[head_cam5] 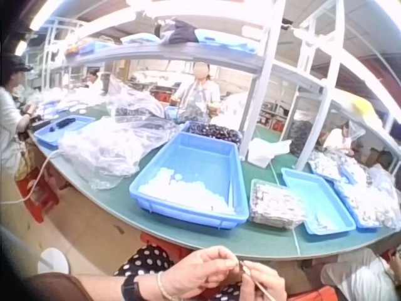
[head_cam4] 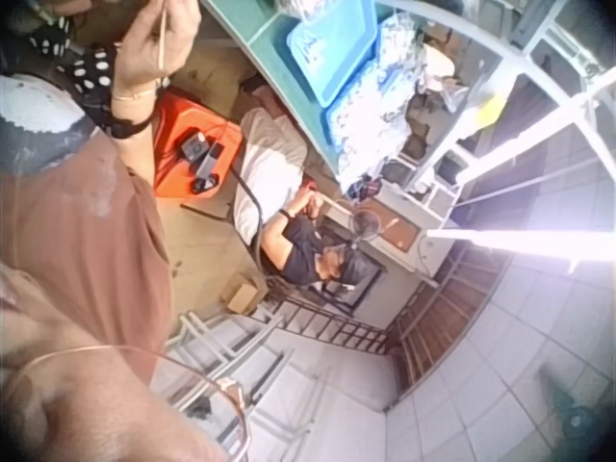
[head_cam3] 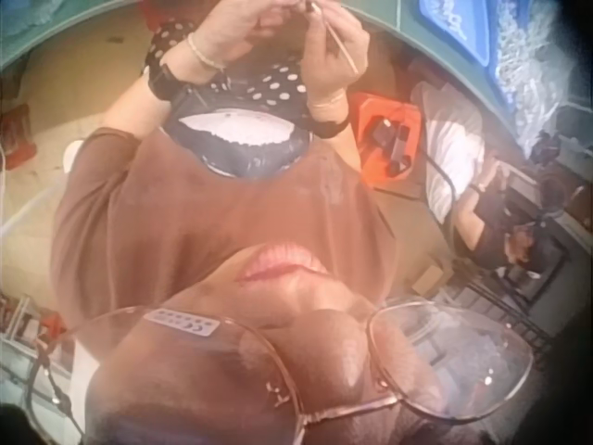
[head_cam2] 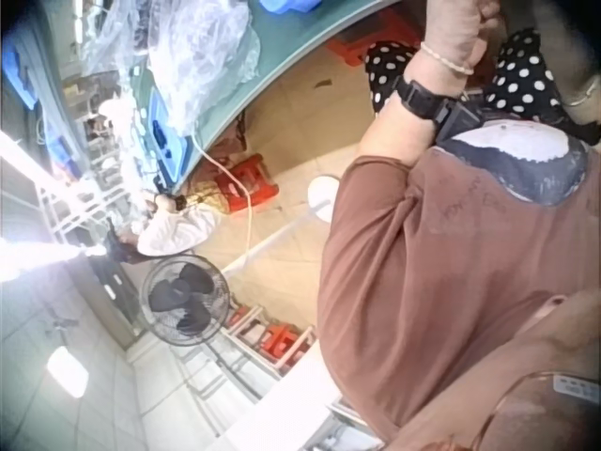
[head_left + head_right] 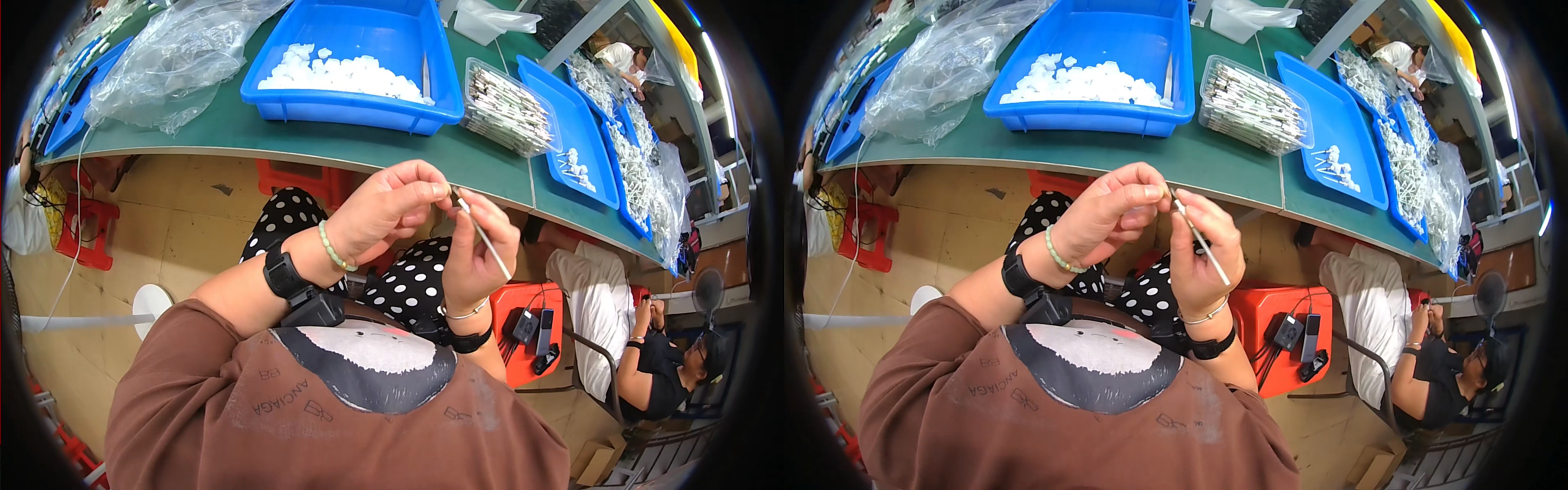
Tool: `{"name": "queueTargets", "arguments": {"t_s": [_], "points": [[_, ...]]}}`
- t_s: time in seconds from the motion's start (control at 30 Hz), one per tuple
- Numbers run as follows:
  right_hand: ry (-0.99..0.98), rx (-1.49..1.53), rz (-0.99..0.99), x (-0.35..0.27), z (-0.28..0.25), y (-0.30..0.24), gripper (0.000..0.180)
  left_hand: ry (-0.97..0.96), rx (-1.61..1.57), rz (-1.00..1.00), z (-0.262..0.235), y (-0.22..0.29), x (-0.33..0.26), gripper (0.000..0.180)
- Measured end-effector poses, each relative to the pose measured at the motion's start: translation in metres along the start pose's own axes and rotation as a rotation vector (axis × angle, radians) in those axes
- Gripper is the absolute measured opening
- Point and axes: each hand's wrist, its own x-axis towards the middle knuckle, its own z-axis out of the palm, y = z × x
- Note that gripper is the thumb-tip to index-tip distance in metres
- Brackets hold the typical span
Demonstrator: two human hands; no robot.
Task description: Assembling small white components, possibly eyeglass nose pads, onto a thin frame or rod in an assembly line setting.
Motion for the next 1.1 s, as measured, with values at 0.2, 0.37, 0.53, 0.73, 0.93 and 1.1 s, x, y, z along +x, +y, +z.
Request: {"name": "queueTargets", "arguments": {"t_s": [0.2, 0.37, 0.53, 0.73, 0.93, 1.1], "points": [[0.006, 0.321, 0.338, 0.011, -0.004, -0.008, 0.012, 0.026, -0.003, -0.024, -0.013, 0.015, 0.003, 0.013], [-0.004, 0.424, 0.438, 0.012, -0.009, -0.004, 0.010, -0.079, -0.314, -0.230, -0.024, 0.021, 0.007, 0.012], [-0.018, 0.461, 0.477, 0.013, -0.010, -0.003, 0.009, -0.077, -0.363, -0.371, -0.028, 0.008, 0.006, 0.011], [-0.019, 0.508, 0.504, 0.013, -0.011, -0.003, 0.009, -0.009, -0.268, -0.329, -0.019, 0.005, 0.004, 0.013], [-0.011, 0.485, 0.501, 0.013, -0.011, 0.002, 0.009, 0.231, -0.676, -0.526, -0.024, -0.035, 0.009, 0.028], [-0.036, 0.540, 0.529, 0.016, -0.012, -0.003, 0.009, -0.007, -0.687, -0.496, -0.027, -0.032, 0.009, 0.025]]}}
